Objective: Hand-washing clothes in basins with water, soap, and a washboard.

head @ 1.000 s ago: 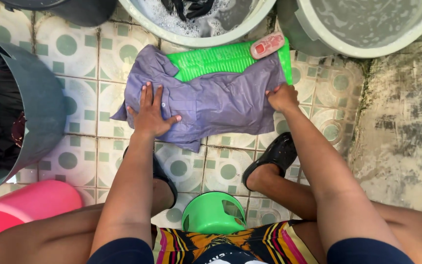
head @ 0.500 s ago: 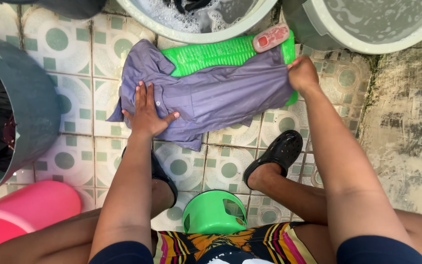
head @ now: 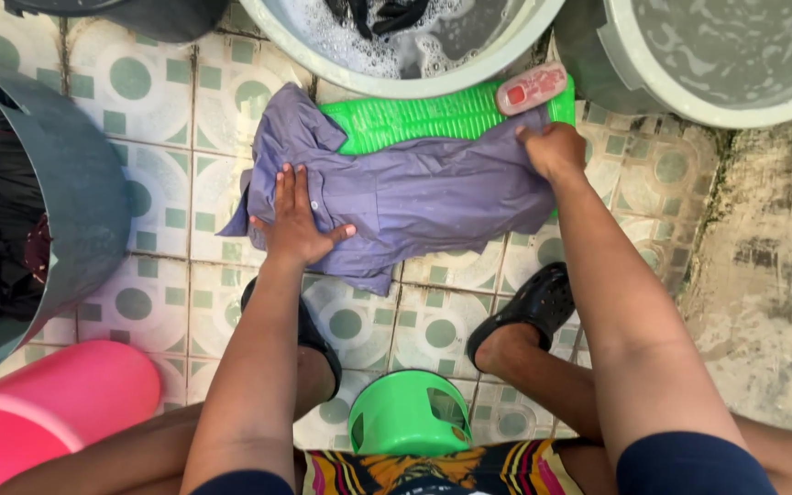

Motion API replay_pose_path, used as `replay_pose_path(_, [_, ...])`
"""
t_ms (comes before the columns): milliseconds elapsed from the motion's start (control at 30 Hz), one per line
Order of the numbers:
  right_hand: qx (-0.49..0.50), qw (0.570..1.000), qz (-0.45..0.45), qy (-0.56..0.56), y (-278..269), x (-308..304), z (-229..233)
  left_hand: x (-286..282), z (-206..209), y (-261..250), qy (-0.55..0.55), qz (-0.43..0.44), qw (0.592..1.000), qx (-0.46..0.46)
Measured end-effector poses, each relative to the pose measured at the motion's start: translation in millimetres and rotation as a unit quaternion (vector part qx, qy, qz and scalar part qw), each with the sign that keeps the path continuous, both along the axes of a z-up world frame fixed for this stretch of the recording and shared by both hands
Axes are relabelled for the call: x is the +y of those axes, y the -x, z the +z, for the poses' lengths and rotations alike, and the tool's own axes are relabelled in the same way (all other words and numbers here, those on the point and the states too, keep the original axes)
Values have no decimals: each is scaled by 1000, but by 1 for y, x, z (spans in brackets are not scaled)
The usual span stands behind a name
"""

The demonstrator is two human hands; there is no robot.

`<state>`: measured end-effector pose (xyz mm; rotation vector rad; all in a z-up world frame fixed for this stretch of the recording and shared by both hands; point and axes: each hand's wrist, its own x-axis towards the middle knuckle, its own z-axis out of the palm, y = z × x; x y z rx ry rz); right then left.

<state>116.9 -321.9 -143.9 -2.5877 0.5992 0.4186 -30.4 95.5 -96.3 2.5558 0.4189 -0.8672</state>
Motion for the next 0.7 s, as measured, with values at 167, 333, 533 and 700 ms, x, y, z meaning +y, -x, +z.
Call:
replay_pose_path(167, [-118, 992, 34, -26, -23, -4, -12, 0, -5, -2, 3, 3, 1000, 1])
replay_pose_path(333, [-168, 985, 37, 23, -27, 24, 6, -2, -5, -1, 4, 6, 1000, 5])
replay_pose_path(533, [-322, 915, 218, 106, -55, 11, -17, -5, -5, -5, -17, -11, 999, 42])
replay_pose_path(700, [-169, 923, 340, 64, -115, 4, -48, -6, -15, -6, -21, -19, 996, 81])
